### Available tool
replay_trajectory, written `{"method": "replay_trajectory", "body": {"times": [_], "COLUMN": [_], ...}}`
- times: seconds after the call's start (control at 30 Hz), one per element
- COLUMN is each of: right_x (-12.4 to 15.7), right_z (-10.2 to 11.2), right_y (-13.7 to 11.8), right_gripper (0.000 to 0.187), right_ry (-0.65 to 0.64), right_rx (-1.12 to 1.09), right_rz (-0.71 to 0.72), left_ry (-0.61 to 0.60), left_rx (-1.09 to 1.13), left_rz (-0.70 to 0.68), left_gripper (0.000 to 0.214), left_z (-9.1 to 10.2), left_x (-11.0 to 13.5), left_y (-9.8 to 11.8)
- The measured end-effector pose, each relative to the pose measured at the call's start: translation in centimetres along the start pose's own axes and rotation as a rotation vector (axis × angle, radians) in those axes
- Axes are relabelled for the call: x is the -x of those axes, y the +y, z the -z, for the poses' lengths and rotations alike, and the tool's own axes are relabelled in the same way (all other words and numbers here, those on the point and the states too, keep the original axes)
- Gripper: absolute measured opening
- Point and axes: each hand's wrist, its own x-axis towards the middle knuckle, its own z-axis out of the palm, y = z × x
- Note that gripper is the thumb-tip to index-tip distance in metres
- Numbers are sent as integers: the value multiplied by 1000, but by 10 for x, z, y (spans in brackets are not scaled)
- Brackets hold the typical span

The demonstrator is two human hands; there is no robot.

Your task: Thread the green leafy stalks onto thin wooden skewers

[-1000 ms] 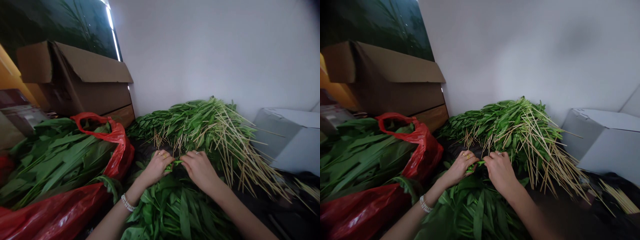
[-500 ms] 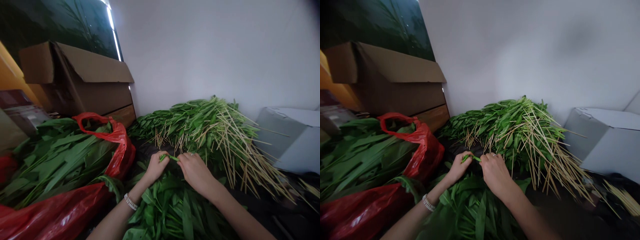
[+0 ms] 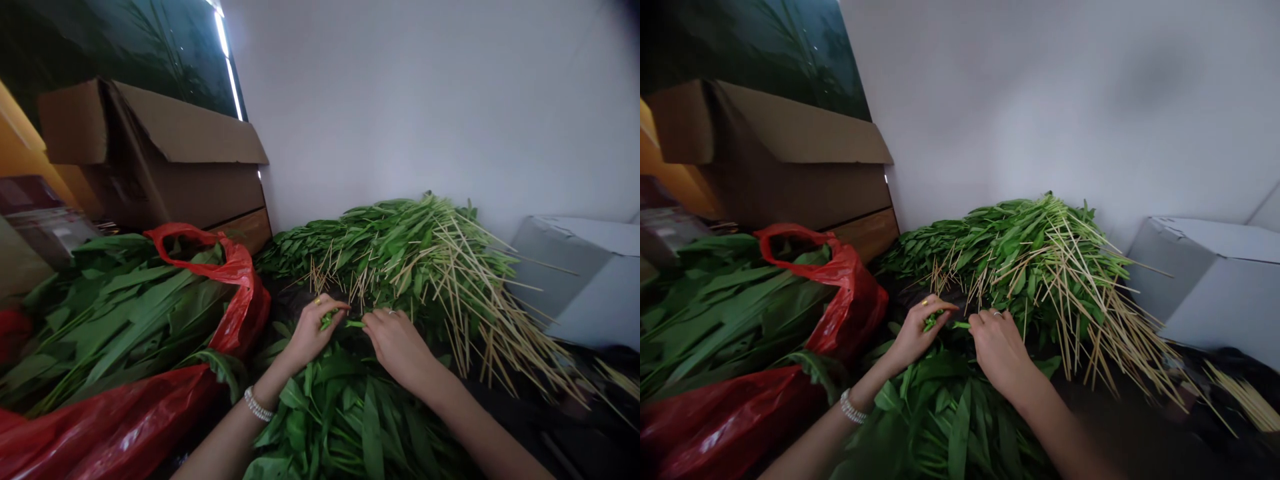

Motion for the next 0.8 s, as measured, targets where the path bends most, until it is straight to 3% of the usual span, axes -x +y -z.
{"method": "replay_trajectory", "body": {"times": [0.1,0.23,0.47,0.57,0.67,0.8], "right_x": [0,1,1,-2,-4,-5], "right_z": [2,1,-11,-18,-21,-12], "right_y": [-4,-7,-12,-9,-6,1], "right_gripper": [19,19,25,24,22,24], "right_ry": [12,4,-19,-3,21,62], "right_rx": [50,51,-109,-194,-288,-406], "right_rz": [9,14,16,43,88,130], "left_ry": [-165,-331,-394,-358,-295,-135], "left_rx": [-128,-348,-558,-482,-250,155], "left_rz": [-131,-188,-307,-261,-159,144], "left_gripper": [23,27,16,9,9,13], "left_z": [-1,-4,-8,-10,-12,-7], "left_x": [1,3,2,2,2,-2], "left_y": [1,-5,-12,-10,-8,-13]}}
